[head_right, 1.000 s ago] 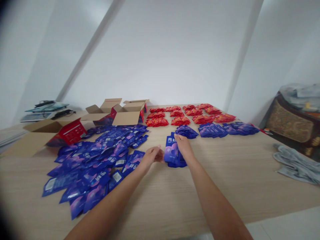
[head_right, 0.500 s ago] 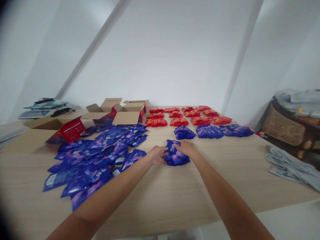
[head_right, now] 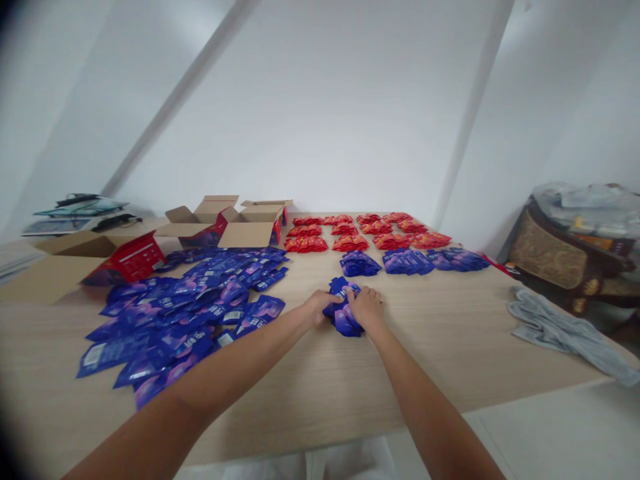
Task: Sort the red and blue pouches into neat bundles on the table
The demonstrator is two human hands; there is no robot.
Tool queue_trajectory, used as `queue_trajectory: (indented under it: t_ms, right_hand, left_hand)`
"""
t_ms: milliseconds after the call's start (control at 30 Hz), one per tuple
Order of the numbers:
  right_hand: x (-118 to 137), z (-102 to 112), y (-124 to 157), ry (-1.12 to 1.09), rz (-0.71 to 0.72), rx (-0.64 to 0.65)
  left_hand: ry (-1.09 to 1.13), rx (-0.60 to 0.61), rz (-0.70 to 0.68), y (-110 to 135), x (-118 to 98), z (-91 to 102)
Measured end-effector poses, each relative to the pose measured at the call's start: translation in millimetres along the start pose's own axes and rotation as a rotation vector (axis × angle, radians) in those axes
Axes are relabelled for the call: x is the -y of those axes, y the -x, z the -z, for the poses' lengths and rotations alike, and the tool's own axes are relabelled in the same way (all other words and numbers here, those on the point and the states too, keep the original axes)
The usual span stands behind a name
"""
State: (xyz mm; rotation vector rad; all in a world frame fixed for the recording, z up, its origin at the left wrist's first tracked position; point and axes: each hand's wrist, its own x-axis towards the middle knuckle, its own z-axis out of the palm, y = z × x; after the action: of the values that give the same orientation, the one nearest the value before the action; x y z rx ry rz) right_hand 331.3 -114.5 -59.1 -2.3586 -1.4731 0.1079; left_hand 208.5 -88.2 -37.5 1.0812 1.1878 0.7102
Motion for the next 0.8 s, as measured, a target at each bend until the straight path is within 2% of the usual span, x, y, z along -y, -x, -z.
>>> queue_trajectory:
  t_ms: [100,200,400,567,700,800]
  right_hand:
    - [1.2,0.4,9.1,-0.067,-0.031,-0.044]
    - [2.0,1.9,15.1,-0.133,-0.103,-0.025]
    - [6.3,2.3,23.8,-0.223,-0.122,0.029]
    - [9.6,1.2,26.4,-0.308,-0.04,0.034]
    - [9.2,3.8,28.3,-0.586,0.035,0.079]
    - [11.1,7.3,35.0,-0.897,0.029,0.249]
  left_hand:
    - [0.067,-0.006,-0.015,5.5,6.9,0.3]
    - [0.115,-0.021,-0.027,13.2,12.1,-0.2]
    - [0.375,0.074,-0.096,27.1,21.0,-5.5]
    - [0.415,-0.069,-0.195,36.2,30.8,-2.9]
    - [0.464,-0.119,-0.275,41.8,36.2,15.0]
    - [0.472,-0.129,-0.283,43.5,40.2,33.8]
